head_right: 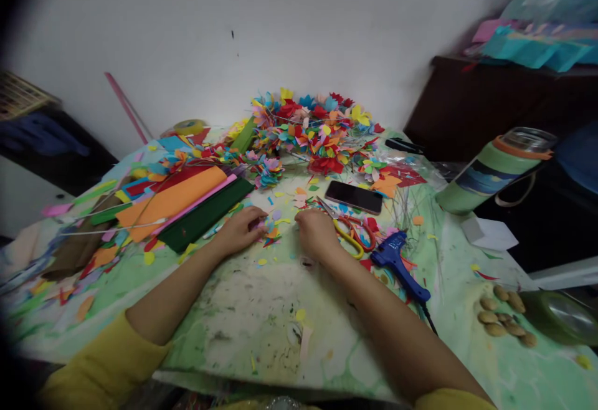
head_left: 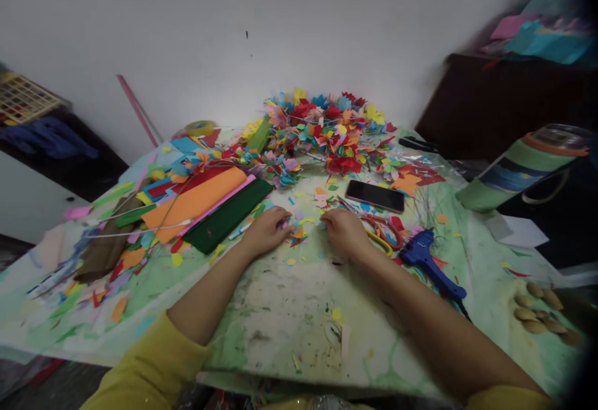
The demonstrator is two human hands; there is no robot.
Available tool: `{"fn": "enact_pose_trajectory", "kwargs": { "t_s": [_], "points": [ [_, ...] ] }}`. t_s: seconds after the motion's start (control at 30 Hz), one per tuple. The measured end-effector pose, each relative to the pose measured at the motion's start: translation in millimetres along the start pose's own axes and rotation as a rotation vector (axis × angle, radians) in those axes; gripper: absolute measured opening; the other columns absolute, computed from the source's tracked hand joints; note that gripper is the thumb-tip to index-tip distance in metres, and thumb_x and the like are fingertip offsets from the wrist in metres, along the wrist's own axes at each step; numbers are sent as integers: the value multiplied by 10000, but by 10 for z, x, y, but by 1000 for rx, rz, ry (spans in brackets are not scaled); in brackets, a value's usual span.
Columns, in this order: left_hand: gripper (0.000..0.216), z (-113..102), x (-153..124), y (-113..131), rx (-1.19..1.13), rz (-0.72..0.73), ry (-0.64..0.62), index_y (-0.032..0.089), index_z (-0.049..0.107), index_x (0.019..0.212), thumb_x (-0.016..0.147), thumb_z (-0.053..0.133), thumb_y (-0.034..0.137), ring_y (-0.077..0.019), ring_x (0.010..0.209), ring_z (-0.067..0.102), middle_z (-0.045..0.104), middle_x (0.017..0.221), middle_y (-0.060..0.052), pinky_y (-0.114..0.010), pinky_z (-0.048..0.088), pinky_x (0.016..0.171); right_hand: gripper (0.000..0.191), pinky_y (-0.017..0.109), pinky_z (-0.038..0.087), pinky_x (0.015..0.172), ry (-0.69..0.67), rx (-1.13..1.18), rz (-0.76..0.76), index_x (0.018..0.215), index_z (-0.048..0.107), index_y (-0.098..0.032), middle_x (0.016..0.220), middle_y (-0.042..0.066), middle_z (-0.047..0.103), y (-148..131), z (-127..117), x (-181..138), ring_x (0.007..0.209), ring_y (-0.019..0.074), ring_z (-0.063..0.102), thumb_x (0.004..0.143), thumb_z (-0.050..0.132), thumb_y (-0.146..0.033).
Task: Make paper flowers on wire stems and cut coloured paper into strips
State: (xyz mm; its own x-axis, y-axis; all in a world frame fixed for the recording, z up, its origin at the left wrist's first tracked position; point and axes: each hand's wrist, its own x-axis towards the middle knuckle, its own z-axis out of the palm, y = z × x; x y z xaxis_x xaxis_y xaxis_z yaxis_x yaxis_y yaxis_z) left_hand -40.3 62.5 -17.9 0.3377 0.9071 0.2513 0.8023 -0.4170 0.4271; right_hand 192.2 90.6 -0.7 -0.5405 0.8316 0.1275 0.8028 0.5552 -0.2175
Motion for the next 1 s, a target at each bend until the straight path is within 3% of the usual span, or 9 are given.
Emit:
{"fn": "enact_pose_trajectory", "kwargs": {
  "t_s": [0.1, 0.2, 0.3, 0.4, 0.57, 0.73, 0.87, 1.0],
  "points": [
    [451, -3, -9, 45, 6, 113, -76, 165, 590, 1128, 802, 609, 477, -234, 998, 563, 599, 1072, -116, -361, 450, 877, 292, 287, 396, 853, 63, 69, -5, 989, 673, -149, 983, 97, 684, -9, 35, 9, 970, 198, 579, 899, 396, -146],
    [335, 33, -11, 39, -22, 141, -74, 169, 611, 1093, 846, 573, 394, -218, 979, 572, 617, 1050, -108, -341, 453, 858, 259, 298, 375, 894, 86, 81, -90, 1061, 653, -129, 1015, 106, 668, -63, 103, -14, 1005, 208, 550, 888, 462, -158],
    [185, 79, 4, -8, -107, 99, -1, 167, 648, 965, 870, 527, 269, -195, 902, 590, 654, 934, -86, -329, 458, 824, 213, 302, 376, 871, 65, 71, -206, 1031, 657, -140, 974, 97, 654, -157, 175, -44, 965, 213, 534, 871, 543, -219],
    [145, 115, 33, -64, -208, 40, 96, 163, 666, 898, 833, 569, 248, -190, 865, 608, 676, 897, -79, -329, 466, 807, 163, 299, 378, 806, 35, 20, -244, 874, 672, -151, 867, 93, 640, -221, 234, -52, 892, 207, 527, 884, 516, -195],
    [168, 195, 78, -142, -322, -120, 230, 164, 687, 868, 804, 588, 284, -198, 847, 630, 697, 872, -68, -340, 488, 801, 165, 279, 371, 788, 166, 144, -142, 802, 647, -153, 818, 79, 631, -180, 293, -40, 838, 187, 530, 866, 495, -139],
    [367, 282, 96, -196, -351, -171, 259, 138, 623, 1121, 885, 476, 378, -196, 829, 644, 678, 1052, -109, -360, 518, 775, 190, 283, 389, 725, 295, 221, 54, 832, 620, -155, 815, 73, 631, -81, 338, 26, 799, 190, 543, 893, 442, -181],
    [456, 302, 97, -220, -324, -127, 250, 135, 521, 1267, 878, 496, 371, -224, 1075, 590, 572, 1262, -144, -386, 480, 919, 241, 323, 412, 810, 373, 251, 165, 1033, 610, -127, 966, 116, 644, -18, 364, 114, 917, 222, 554, 892, 421, -180],
    [439, 252, 66, -198, -180, -4, 247, 178, 506, 1282, 878, 509, 350, -229, 1213, 493, 538, 1291, -127, -416, 392, 1034, 372, 383, 338, 986, 370, 188, 24, 1219, 569, -110, 1181, 150, 587, -48, 367, 106, 1121, 259, 467, 868, 464, -173]
  ]
}}
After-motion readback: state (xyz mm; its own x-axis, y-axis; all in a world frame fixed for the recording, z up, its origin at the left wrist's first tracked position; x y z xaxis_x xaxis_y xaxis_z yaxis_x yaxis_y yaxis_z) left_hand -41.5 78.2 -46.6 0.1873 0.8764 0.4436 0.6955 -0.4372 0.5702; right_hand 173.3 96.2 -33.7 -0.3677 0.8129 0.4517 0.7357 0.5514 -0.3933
